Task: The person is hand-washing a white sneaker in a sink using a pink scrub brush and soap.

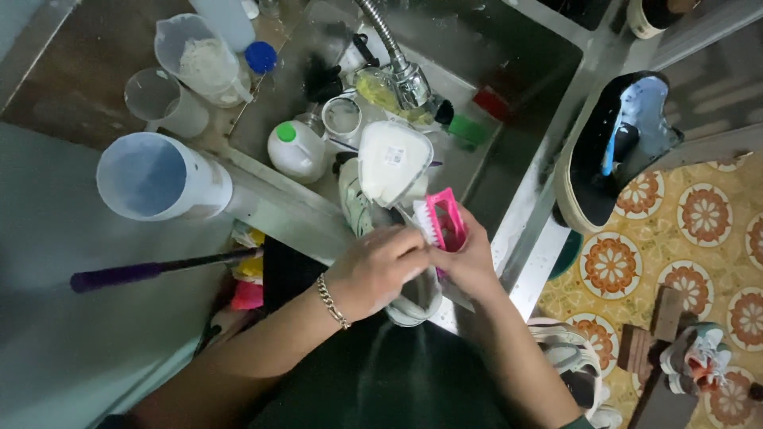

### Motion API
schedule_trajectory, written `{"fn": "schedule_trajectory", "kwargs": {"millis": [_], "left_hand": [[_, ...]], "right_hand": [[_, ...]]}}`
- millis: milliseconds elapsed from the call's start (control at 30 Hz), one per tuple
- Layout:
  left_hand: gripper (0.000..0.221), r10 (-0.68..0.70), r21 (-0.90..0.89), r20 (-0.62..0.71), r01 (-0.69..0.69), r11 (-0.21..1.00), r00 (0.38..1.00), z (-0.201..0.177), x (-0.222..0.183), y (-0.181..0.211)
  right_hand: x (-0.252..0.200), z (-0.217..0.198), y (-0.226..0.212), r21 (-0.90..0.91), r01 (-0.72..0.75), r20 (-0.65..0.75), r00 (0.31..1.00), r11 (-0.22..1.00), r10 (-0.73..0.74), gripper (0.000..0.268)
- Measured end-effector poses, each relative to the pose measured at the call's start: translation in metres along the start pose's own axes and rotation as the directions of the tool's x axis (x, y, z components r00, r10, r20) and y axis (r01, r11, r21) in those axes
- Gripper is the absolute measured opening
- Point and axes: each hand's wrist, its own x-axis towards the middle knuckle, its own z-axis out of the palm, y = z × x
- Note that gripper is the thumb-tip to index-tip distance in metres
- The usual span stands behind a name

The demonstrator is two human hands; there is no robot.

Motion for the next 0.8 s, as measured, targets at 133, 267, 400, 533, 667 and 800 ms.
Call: {"fn": "schedule_trajectory", "kwargs": {"millis": [133, 267, 400, 533, 667, 800], "left_hand": [[0.036, -0.469, 0.259, 0.536, 0.392, 0.883, 0.702, -0.051, 0.010, -0.008], [0.039, -0.498, 0.255, 0.624, 0.445, 0.858, 0.602, -0.051, 0.012, 0.000], [0.088, -0.360, 0.287, 0.675, 0.220, 0.932, 0.644, -0.055, 0.032, 0.007], [0.110, -0.482, 0.481, 0.551, 0.213, 0.851, 0.681, -0.050, 0.028, 0.009], [0.092, -0.486, 0.510, 0.440, 0.236, 0.827, 0.755, -0.052, 0.030, -0.002], [0.068, -0.524, 0.535, 0.408, 0.270, 0.801, 0.748, -0.037, 0.022, -0.036]], "right_hand": [[-0.019, 0.017, -0.025, -0.005, -0.008, -0.092, 0.996, 1.000, 0.008, 0.076], [-0.028, 0.024, -0.030, 0.049, 0.019, -0.154, 0.988, 0.999, -0.011, 0.071], [-0.035, 0.037, -0.041, 0.103, 0.059, -0.180, 0.983, 0.993, -0.039, 0.066], [-0.036, 0.031, -0.018, 0.102, 0.094, -0.218, 0.973, 0.990, -0.069, 0.065], [-0.034, 0.032, -0.001, 0.105, 0.130, -0.289, 0.953, 0.986, -0.094, 0.062], [-0.029, 0.050, 0.002, 0.086, 0.133, -0.303, 0.947, 0.987, -0.101, 0.066]]}}
